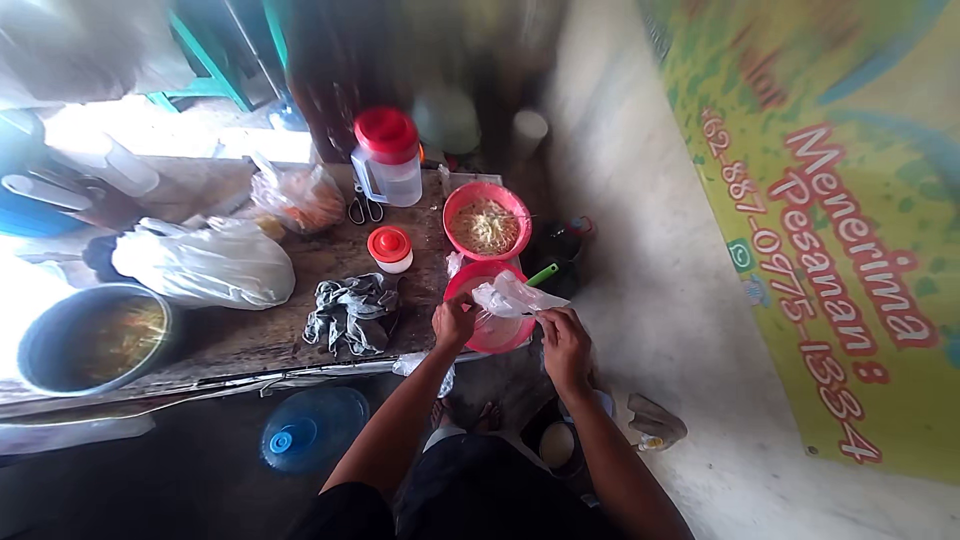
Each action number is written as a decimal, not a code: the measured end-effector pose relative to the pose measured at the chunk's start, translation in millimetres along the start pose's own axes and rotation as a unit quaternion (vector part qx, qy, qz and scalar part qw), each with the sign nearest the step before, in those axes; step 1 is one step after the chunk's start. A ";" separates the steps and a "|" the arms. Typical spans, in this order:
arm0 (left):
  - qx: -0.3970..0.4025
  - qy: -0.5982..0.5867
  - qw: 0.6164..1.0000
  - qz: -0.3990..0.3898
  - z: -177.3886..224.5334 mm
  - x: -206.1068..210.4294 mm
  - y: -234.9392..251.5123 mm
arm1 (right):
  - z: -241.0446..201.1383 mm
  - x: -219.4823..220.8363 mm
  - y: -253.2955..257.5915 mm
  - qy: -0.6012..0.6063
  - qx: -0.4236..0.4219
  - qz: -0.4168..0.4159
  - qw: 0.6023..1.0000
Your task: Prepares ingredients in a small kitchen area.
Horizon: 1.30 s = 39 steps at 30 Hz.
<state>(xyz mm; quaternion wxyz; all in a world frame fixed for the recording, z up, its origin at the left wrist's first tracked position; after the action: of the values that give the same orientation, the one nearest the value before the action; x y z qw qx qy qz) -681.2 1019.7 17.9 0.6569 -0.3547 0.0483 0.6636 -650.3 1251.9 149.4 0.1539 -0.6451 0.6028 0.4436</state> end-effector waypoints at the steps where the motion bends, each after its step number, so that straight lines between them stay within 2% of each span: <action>1: 0.000 -0.001 1.000 -0.003 -5.5 3.4 3.1 | 0.4 -0.3 -0.4 0.002 0.007 -0.004 1.000; 3: -0.029 -0.016 0.999 0.003 -26.6 2.3 10.8 | -1.4 -4.6 -1.8 0.006 0.007 0.006 1.000; 5: -0.044 -0.021 0.999 0.004 -23.7 -3.5 9.6 | -2.4 -1.9 -2.9 0.007 0.000 0.013 1.000; 8: -0.013 -0.026 0.999 0.014 -10.2 0.3 0.5 | 7.1 6.4 -8.6 0.012 0.031 -0.015 0.999; 12: -0.028 -0.050 0.998 0.017 -34.0 -4.4 10.6 | 2.8 -3.6 -8.5 0.020 0.034 0.007 0.999; 15: -0.006 -0.036 0.999 -0.008 -10.1 1.3 -4.1 | 5.6 9.2 -11.1 0.023 0.041 -0.018 0.999; 17: 0.022 -0.033 0.999 -0.015 -8.7 9.4 -6.6 | 9.6 13.0 -11.3 0.025 0.047 -0.036 0.998; 21: -0.041 -0.050 0.998 -0.001 -33.7 -2.9 2.1 | 5.4 -1.9 -10.8 0.037 0.036 0.014 0.999; 22: -0.036 -0.050 0.998 -0.004 -25.8 -4.0 -1.9 | 7.2 3.3 -13.6 0.036 0.039 0.011 0.999; 24: 0.024 -0.056 0.998 -0.015 -3.4 1.1 -10.6 | 15.3 18.5 -15.4 0.031 0.054 -0.019 0.998; 26: 0.069 -0.060 0.995 -0.027 -3.1 10.2 -7.8 | 20.2 22.7 -15.6 0.033 0.069 -0.032 0.997; 29: 0.002 -0.074 0.997 -0.014 -36.5 -2.3 7.8 | 17.1 2.3 -9.4 0.043 0.066 0.008 0.997; 32: -0.021 -0.047 0.999 -0.003 -30.1 -7.5 3.2 | 15.9 5.4 -13.7 0.045 0.060 0.023 0.997; 34: -0.014 -0.096 0.995 0.020 -28.0 -5.1 -2.2 | 19.8 11.4 -17.6 0.054 0.068 0.027 0.996; 35: -0.021 -0.168 0.985 0.021 -29.5 -2.5 -6.0 | 21.0 12.4 -20.0 0.057 0.068 0.031 0.996; 36: -0.034 -0.284 0.958 0.004 -28.2 1.7 -12.3 | 21.5 11.7 -22.4 0.057 0.064 0.036 0.996; 38: -0.088 -0.521 0.847 -0.058 -10.7 11.3 -35.6 | 20.9 8.3 -30.4 0.056 0.039 0.035 0.997; 39: -0.106 -0.576 0.803 -0.109 2.8 16.7 -48.3 | 20.7 7.3 -36.5 0.056 0.023 0.030 0.998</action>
<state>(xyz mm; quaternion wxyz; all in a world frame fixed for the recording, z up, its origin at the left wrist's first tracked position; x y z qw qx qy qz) -636.8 1041.5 30.5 0.5901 0.0223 -0.4485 0.6709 -625.8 1270.6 120.0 0.1216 -0.6470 0.6396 0.3970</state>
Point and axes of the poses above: each hand's wrist, its own y-axis towards the middle knuckle, its own x-axis out of the palm, z = x × y, the point moved 6 cm from there along y, towards the middle knuckle, and after that the axes turned 11 degrees about -z, right-handed, at the moved point
